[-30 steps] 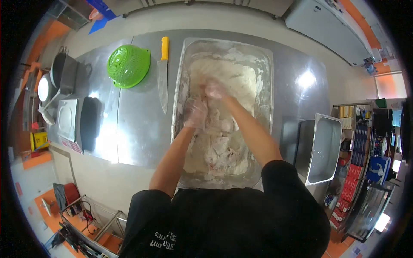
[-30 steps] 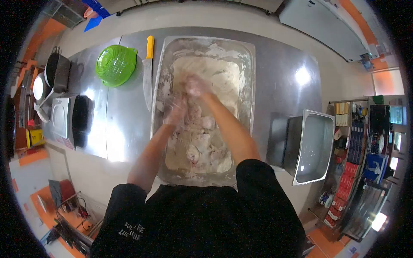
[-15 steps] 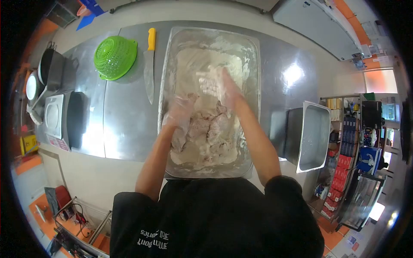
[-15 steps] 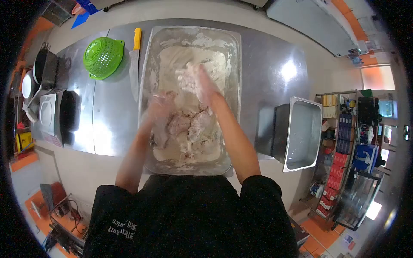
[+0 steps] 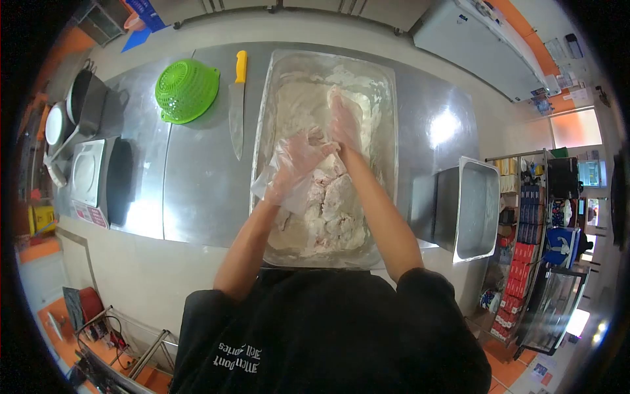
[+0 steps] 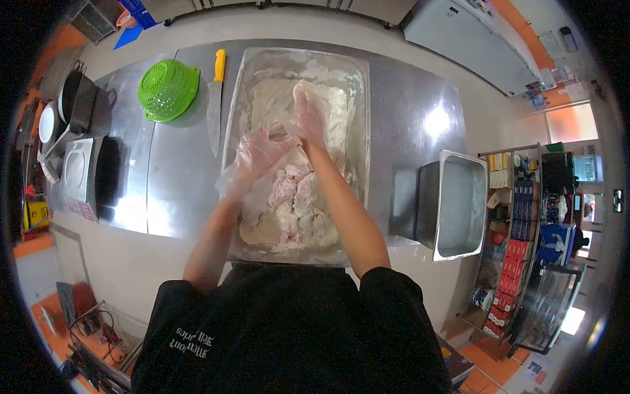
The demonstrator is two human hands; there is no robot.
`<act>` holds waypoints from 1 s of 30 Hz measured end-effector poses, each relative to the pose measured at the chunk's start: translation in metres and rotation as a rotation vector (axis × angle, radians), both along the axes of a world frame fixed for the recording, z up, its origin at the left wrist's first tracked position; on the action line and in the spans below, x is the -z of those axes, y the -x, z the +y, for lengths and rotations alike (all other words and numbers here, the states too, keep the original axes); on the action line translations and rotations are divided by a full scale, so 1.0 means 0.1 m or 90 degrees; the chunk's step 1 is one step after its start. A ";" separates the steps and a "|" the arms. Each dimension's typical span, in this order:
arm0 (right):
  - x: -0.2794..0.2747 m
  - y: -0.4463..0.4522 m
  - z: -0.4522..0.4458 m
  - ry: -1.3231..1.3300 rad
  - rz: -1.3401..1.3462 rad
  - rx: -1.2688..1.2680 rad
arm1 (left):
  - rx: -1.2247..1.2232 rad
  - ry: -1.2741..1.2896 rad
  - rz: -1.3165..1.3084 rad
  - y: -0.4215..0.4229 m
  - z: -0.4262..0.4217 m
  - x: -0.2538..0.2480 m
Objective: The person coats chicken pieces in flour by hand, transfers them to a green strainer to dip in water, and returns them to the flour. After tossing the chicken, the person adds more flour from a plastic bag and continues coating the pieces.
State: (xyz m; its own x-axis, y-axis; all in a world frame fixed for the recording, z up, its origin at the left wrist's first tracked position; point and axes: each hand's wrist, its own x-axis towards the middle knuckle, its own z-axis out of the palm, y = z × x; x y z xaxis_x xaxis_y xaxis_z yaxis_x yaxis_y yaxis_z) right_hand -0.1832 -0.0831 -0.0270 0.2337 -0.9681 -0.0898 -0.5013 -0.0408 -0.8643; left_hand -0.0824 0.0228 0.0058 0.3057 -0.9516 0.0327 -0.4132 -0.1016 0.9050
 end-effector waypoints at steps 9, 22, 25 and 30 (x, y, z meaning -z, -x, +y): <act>0.05 -0.08 0.00 0.054 -0.127 0.025 | -0.062 0.018 0.023 0.15 -0.07 -0.10; -0.18 -0.06 0.12 0.054 -0.055 0.125 | 0.015 0.100 -0.014 -0.21 0.20 0.01; -0.01 -0.15 0.08 0.103 -0.050 0.113 | -0.012 0.156 0.036 -0.16 0.18 0.17; 0.04 -0.30 0.03 0.183 -0.090 0.135 | -0.109 0.120 0.027 -0.01 0.02 -0.07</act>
State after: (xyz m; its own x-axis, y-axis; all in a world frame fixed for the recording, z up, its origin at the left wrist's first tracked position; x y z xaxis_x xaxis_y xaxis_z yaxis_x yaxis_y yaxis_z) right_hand -0.1531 -0.0804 -0.0315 0.0163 -0.9772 0.2116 -0.4014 -0.2002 -0.8938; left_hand -0.0817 0.0248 0.0128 0.4662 -0.8646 0.1875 -0.3652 0.0050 0.9309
